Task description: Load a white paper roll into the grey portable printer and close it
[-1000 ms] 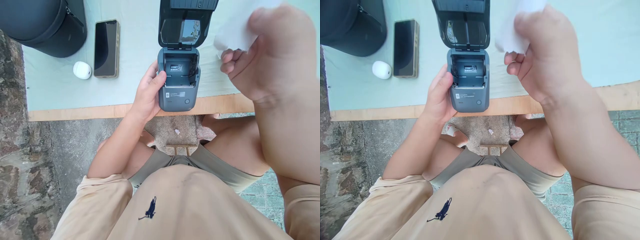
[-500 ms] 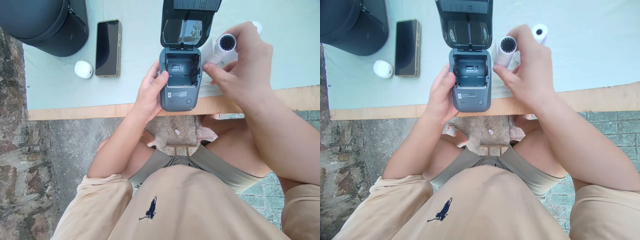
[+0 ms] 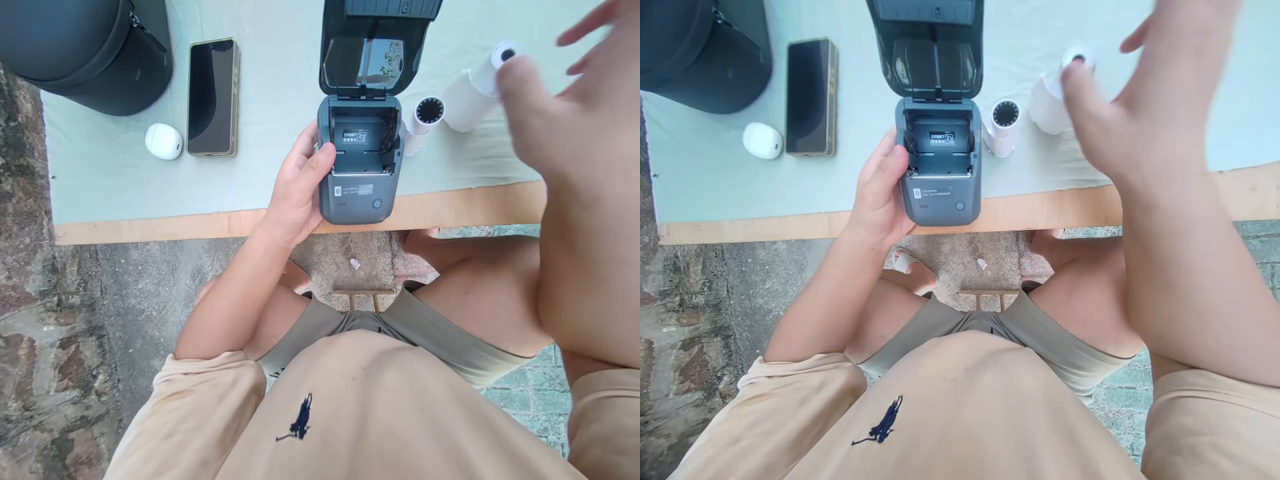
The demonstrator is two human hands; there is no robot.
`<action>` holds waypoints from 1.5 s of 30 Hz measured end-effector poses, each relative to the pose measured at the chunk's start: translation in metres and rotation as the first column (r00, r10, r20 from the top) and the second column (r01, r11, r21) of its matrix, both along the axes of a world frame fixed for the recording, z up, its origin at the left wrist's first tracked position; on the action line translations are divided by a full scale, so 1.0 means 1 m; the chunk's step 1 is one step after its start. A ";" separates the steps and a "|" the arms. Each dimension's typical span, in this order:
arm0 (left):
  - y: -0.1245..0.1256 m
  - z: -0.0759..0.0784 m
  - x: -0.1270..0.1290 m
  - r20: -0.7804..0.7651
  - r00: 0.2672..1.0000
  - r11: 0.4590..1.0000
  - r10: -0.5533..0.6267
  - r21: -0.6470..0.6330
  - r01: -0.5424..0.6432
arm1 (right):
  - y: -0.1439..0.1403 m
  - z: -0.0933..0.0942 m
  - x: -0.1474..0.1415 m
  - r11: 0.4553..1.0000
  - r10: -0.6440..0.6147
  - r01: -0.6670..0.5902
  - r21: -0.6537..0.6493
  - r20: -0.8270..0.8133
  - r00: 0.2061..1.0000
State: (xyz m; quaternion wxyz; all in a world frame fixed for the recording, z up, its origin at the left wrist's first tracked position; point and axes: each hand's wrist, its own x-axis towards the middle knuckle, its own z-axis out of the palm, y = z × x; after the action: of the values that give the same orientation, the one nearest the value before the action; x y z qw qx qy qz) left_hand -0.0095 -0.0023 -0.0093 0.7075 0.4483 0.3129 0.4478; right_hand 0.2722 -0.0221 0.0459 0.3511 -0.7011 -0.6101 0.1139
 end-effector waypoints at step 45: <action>-0.003 0.002 0.000 -0.060 0.998 0.999 0.010 -0.032 -0.012 | 0.041 0.023 -0.035 0.976 -0.067 -0.171 -0.138 -0.928 0.366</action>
State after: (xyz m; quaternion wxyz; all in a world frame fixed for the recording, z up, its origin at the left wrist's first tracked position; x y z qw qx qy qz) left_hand -0.0091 -0.0050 -0.0068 0.7025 0.4485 0.3435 0.4329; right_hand 0.2368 0.0187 0.0687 0.5528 -0.5287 -0.3128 0.5630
